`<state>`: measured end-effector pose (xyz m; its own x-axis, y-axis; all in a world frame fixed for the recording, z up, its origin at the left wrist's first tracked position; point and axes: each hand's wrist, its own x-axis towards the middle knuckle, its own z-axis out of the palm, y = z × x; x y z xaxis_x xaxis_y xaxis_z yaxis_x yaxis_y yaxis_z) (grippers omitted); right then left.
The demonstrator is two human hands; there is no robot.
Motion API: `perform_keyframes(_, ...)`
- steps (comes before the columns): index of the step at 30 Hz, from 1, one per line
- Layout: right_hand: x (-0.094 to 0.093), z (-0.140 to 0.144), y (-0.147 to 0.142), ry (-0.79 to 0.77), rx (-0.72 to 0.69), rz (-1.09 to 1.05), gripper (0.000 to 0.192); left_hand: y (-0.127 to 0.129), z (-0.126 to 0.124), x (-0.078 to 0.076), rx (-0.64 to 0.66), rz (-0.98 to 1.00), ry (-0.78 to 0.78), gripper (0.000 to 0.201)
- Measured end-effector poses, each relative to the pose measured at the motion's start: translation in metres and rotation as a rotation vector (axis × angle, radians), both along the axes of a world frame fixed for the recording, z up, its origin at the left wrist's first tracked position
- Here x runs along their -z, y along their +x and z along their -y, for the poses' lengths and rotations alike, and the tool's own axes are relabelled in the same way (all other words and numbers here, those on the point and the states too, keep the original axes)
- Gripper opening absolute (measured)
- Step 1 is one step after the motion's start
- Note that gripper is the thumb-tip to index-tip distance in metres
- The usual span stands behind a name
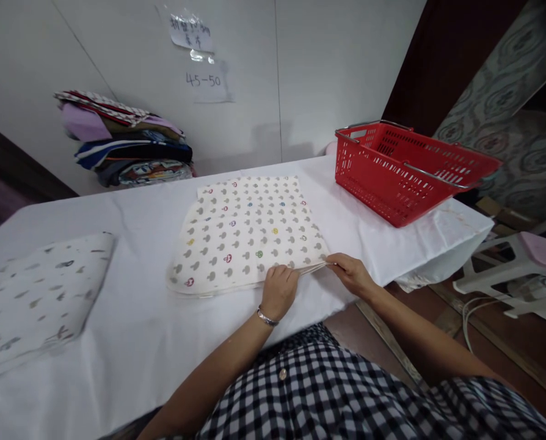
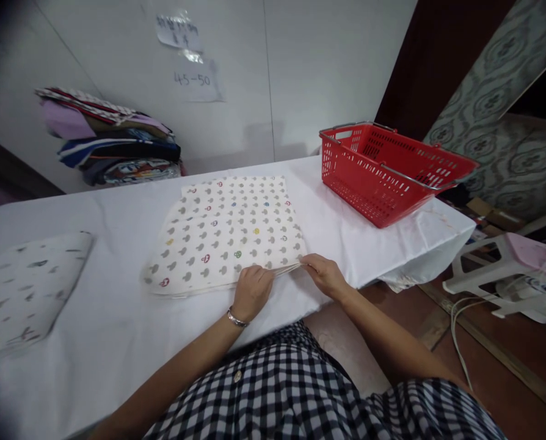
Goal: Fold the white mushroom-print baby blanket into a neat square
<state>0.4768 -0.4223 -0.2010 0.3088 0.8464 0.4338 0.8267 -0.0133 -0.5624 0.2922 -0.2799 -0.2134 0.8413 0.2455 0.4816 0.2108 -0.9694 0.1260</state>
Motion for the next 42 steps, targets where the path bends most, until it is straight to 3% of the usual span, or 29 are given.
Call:
perform_keyframes(15, 0.021, 0.012, 0.005, -0.059, 0.001, -0.039, 0.022, -0.003, -0.008, 0.005, 0.033, -0.102, -0.076, 0.018)
perform_keyframes(21, 0.026, 0.015, 0.006, -0.078, -0.012, -0.042, 0.022, 0.004, -0.016, 0.002, 0.023, -0.18, -0.032, 0.015)
perform_keyframes(27, 0.031, 0.016, 0.007, -0.11, -0.028, -0.026, 0.023, 0.014, -0.02, -0.003, 0.111, -0.253, 0.049, 0.02)
perform_keyframes(33, 0.039, 0.018, 0.009, -0.135, -0.048, -0.001, 0.023, 0.006, -0.017, -0.007, 0.141, -0.195, 0.085, 0.016)
perform_keyframes(42, 0.038, 0.018, 0.006, -0.142, -0.05, 0.131, 0.027, -0.003, -0.018, 0.004, 0.232, -0.196, 0.08, 0.014)
